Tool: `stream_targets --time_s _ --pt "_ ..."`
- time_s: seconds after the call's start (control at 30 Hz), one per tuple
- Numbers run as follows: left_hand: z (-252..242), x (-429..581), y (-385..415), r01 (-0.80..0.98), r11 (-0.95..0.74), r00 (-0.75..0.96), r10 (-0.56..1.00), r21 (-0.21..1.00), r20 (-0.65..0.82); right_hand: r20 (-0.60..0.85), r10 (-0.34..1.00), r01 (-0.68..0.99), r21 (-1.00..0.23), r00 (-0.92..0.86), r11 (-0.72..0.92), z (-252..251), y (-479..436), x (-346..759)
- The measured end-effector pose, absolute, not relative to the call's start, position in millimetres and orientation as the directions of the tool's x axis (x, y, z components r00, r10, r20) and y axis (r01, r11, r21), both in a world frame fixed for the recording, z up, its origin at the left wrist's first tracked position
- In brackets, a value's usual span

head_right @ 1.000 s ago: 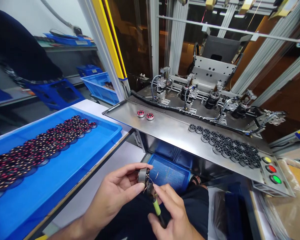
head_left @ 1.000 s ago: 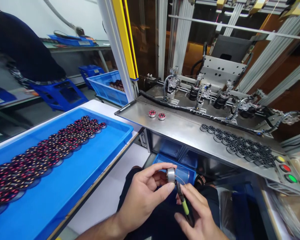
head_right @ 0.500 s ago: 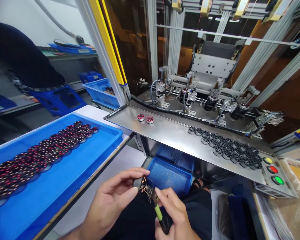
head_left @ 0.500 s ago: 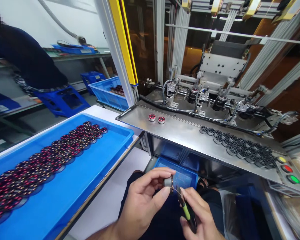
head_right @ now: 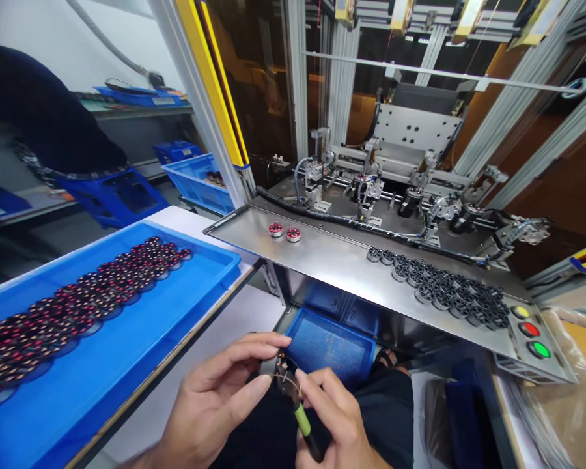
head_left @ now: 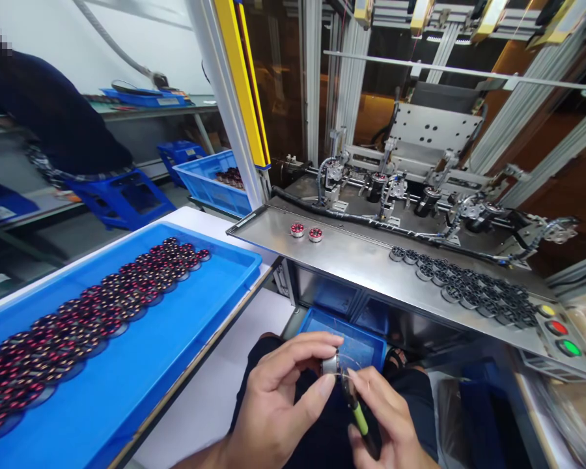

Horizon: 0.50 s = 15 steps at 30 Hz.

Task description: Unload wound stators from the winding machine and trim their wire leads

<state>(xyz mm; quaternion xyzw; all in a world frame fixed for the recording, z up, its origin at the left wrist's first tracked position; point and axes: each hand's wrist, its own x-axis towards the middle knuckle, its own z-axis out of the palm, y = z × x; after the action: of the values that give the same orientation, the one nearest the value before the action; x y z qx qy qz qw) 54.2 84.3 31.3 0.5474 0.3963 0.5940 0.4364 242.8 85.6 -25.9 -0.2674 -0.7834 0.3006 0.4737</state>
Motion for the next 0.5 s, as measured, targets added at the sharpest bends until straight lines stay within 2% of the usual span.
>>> stream_targets --time_s 0.27,0.5 --pt "29.3 54.5 83.4 -0.044 -0.37 -0.024 0.929 0.928 0.369 0.554 0.727 0.178 -0.732 -0.407 0.658 -30.5 84.3 247.7" --pt "30.5 54.5 83.7 0.01 -0.46 -0.016 0.888 0.888 0.46 0.579 0.709 0.137 -0.728 -0.402 0.672 -16.3 87.7 241.5"
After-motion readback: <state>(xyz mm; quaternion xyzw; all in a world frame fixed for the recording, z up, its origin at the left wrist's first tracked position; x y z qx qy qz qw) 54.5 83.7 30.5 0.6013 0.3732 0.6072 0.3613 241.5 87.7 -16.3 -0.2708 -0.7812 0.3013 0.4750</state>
